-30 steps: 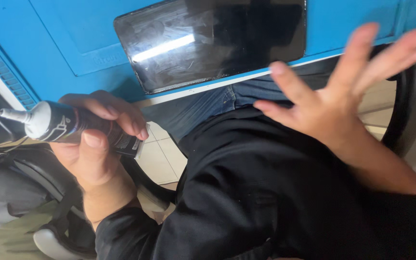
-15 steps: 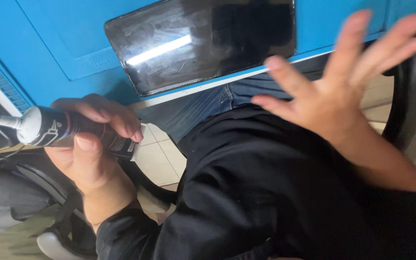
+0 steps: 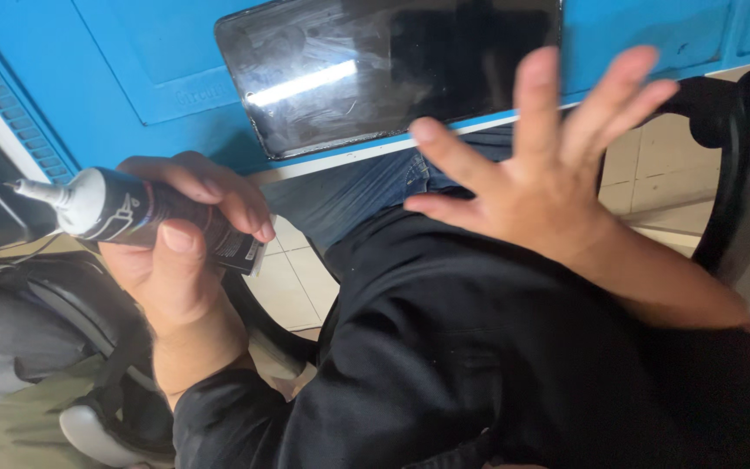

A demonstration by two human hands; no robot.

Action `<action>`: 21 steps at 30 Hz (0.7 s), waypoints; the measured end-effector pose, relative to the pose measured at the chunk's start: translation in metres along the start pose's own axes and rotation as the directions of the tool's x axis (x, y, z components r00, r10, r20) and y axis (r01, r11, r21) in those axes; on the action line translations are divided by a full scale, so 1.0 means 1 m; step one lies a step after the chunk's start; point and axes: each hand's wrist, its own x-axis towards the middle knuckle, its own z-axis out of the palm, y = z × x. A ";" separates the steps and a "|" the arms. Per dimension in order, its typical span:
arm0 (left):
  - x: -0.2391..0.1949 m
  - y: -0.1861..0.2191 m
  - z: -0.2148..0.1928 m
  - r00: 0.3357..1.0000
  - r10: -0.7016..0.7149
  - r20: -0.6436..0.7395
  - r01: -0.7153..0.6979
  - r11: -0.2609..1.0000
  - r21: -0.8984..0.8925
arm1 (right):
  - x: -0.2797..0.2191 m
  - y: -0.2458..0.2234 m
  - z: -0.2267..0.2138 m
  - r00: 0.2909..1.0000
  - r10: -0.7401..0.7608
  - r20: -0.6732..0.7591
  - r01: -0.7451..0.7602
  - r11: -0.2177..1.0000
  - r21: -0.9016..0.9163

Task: The person applies a thin line of adhesive from a tube along the edges of a black smartphone screen while seated. They repeatedly reposition the phone and continue applying adhesive along different edges throughout the clip.

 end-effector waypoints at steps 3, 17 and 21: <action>0.003 0.000 0.000 1.000 0.000 0.004 0.000 1.000 0.000 | 0.004 -0.012 0.000 1.000 -0.025 0.017 0.025 1.000 -0.011; 0.002 -0.003 0.000 1.000 0.012 -0.022 -0.012 1.000 0.009 | -0.048 0.047 0.020 0.946 0.046 -0.320 -0.093 0.986 -0.136; 0.002 -0.001 0.006 0.998 0.000 -0.061 0.001 1.000 0.010 | -0.027 0.019 0.017 0.980 0.030 -0.199 -0.054 0.992 -0.117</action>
